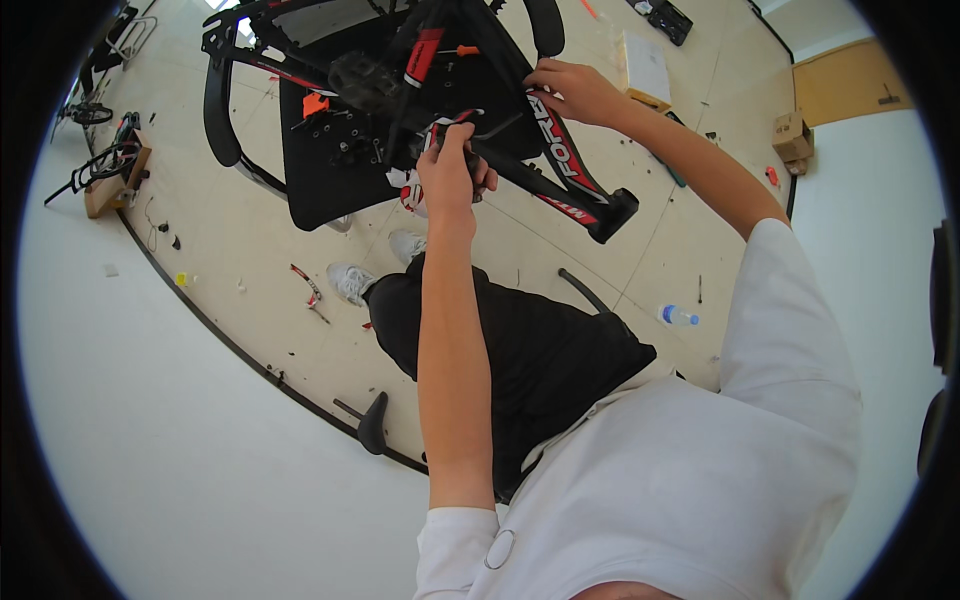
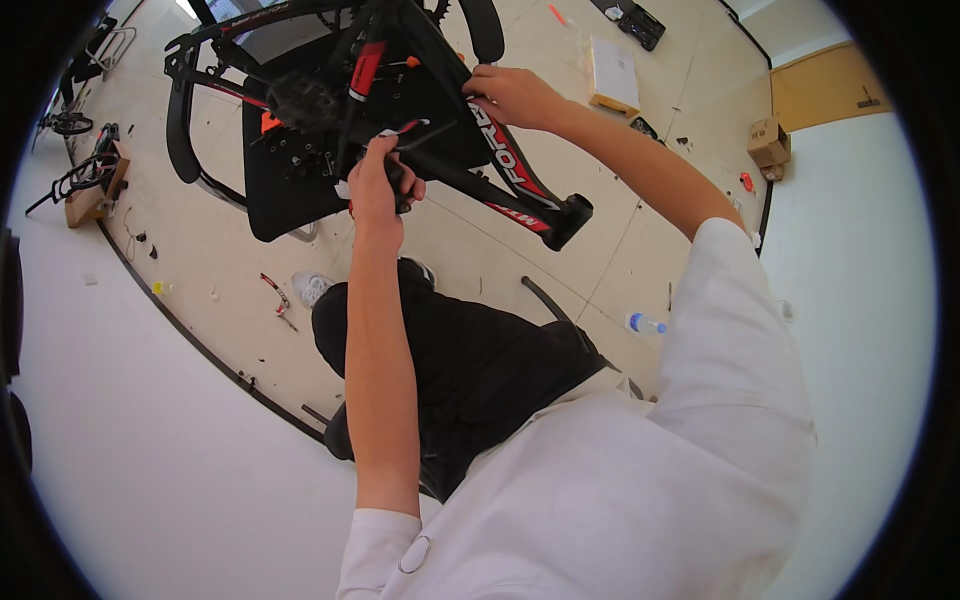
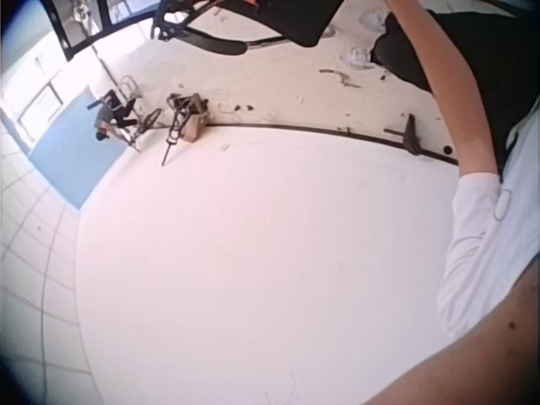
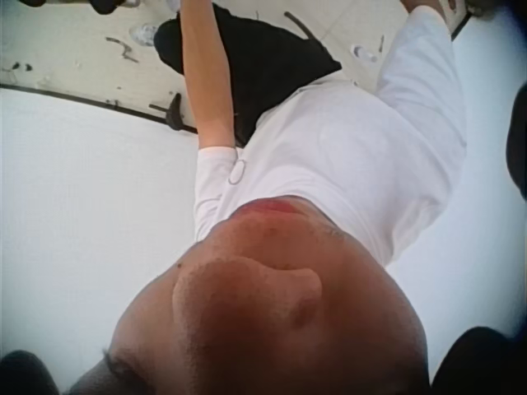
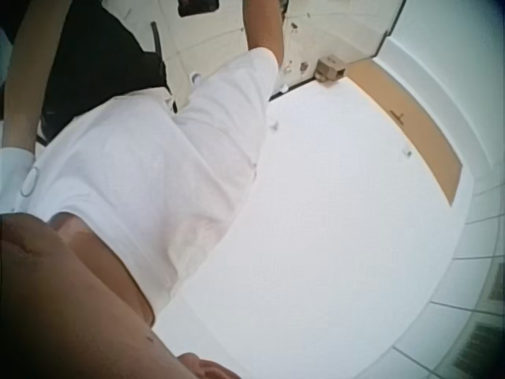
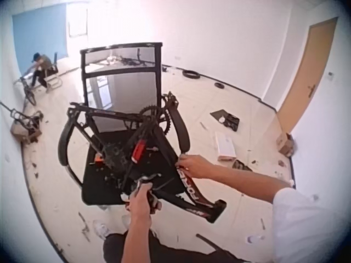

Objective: The person assembles a bicycle frame by attaching and tightening components using a screwdriver and pliers. They repeatedly adjust and secure parts on the frame, which is positioned on an office chair, while tools and parts are scattered on the floor.

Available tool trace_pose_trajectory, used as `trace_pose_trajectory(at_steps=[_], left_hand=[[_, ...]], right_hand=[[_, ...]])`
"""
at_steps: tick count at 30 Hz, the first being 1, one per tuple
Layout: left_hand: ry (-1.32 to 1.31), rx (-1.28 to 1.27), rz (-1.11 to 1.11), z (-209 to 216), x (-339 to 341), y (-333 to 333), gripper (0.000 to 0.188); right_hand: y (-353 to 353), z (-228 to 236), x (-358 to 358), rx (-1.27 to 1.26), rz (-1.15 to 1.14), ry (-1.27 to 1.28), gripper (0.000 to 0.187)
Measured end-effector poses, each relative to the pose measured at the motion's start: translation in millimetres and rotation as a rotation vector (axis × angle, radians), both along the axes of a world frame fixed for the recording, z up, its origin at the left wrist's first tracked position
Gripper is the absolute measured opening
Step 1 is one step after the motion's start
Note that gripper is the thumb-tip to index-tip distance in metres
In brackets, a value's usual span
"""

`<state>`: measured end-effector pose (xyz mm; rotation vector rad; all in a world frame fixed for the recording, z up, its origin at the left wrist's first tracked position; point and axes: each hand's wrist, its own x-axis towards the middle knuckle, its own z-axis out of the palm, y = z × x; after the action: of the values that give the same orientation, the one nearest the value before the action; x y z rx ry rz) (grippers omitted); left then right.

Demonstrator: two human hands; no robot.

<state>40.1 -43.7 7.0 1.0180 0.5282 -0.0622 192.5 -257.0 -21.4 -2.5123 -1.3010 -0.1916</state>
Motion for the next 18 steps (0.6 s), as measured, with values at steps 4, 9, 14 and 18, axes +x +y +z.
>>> trace_pose_trajectory(at_steps=[4, 9, 14, 18], left_hand=[[0.002, -0.005, -0.004, -4, 4, 2, 0.034], [-0.034, 0.149, 0.057, -6, -2, -3, 0.028], [0.010, 0.007, 0.033, -9, -15, 9, 0.033], [0.001, 0.034, 0.048, -13, -14, 8, 0.031]], right_hand=[[6, 0, 13, -0.038, 0.041, -0.010, 0.011], [-2, -3, 10, -0.083, 0.002, 0.015, 0.011], [22, -6, 7, -0.209, 0.161, -0.185, 0.008], [21, -6, 11, -0.293, 0.179, -0.308, 0.013]])
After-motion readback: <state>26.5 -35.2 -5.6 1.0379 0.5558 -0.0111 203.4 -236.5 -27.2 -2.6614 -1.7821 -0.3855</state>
